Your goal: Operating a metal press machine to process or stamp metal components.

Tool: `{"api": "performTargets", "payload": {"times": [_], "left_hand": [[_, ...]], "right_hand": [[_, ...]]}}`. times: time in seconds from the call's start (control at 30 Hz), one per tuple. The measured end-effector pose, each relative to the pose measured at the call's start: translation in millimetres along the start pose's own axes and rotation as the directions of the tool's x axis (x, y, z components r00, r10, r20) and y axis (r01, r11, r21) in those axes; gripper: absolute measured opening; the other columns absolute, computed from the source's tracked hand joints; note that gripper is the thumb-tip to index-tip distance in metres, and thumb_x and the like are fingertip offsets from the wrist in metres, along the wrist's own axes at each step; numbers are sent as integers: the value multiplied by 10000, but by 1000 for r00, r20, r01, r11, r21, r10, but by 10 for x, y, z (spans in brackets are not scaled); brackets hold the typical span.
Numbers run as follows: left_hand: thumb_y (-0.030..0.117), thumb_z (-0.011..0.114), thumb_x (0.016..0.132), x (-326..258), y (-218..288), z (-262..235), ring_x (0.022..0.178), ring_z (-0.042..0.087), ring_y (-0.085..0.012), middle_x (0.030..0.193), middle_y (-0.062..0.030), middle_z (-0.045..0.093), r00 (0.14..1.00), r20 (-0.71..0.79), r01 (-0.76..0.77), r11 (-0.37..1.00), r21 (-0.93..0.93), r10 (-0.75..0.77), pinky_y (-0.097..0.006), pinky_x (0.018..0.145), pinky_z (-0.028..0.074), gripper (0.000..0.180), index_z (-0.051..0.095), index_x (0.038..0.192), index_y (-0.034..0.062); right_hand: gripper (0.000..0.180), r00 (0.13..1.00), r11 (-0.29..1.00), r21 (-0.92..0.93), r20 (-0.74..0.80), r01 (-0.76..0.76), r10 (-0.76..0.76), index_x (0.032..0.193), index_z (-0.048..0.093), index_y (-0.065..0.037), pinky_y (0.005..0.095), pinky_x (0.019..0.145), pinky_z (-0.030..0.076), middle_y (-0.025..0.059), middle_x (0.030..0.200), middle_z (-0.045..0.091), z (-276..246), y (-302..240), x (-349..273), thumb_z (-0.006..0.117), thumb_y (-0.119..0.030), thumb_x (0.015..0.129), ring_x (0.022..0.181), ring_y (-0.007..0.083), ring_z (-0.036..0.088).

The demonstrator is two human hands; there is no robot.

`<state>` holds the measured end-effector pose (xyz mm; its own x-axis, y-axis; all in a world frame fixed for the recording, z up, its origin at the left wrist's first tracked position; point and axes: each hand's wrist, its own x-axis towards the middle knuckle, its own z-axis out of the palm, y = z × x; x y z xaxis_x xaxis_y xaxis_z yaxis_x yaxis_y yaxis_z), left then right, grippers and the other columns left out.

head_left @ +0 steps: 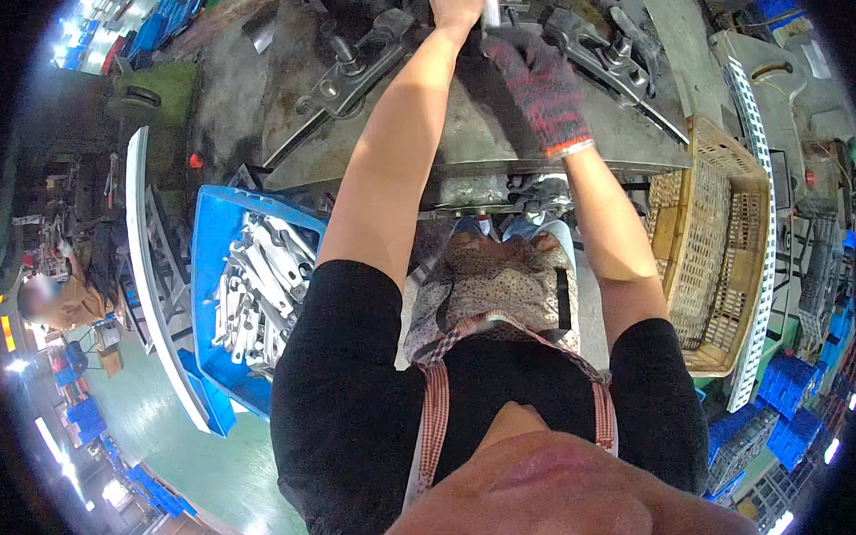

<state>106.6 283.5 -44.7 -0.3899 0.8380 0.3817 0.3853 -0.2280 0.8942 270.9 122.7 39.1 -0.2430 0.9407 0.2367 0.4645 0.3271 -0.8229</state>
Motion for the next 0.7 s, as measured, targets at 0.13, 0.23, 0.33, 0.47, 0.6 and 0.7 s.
{"api": "performTargets", "payload": {"times": [0.13,0.23,0.33,0.47,0.6,0.7], "left_hand": [[370,810,872,-1,51,15,504,489,-129,534,-54,582,999,-44,7,985,-173,-15,-371,530,411,483,662,652,-33],[412,808,864,44,49,38,532,518,-112,561,-57,609,999,2,48,993,-110,-48,-358,545,427,494,693,698,-39],[515,797,844,81,27,67,591,631,-200,631,-120,675,987,-3,163,987,-1,-163,-389,612,474,550,732,748,-23],[576,761,852,110,58,54,681,705,-290,711,-175,717,996,-24,86,994,68,-84,-418,678,500,582,763,806,-5],[520,759,879,97,83,-42,599,638,-229,666,-150,695,994,49,95,995,12,-96,-405,629,470,548,746,790,-21],[458,770,892,122,-39,-51,595,597,-150,625,-136,664,998,46,45,998,40,-47,-393,606,454,505,737,779,-33]], "right_hand": [[267,976,961,-212,-88,179,-201,1231,727,-187,353,824,544,69,1122,728,43,5,282,619,-290,1010,956,235,711],[331,970,968,-180,-140,175,-201,1225,721,-167,371,833,537,99,1073,729,101,146,338,622,-377,990,947,256,708],[539,957,993,115,-284,-30,62,1205,714,-99,403,818,528,132,959,741,208,300,216,663,-565,940,887,262,696],[562,850,803,380,-76,-459,521,1279,645,-38,377,781,533,59,1013,717,353,434,-63,673,-510,975,839,226,662],[523,860,169,887,346,-431,375,1289,626,-36,351,717,564,43,1066,710,533,534,105,670,-464,991,809,184,660],[531,858,231,853,375,-467,350,1295,636,-36,330,699,556,45,1047,715,617,688,467,689,-459,978,786,176,662]]}}
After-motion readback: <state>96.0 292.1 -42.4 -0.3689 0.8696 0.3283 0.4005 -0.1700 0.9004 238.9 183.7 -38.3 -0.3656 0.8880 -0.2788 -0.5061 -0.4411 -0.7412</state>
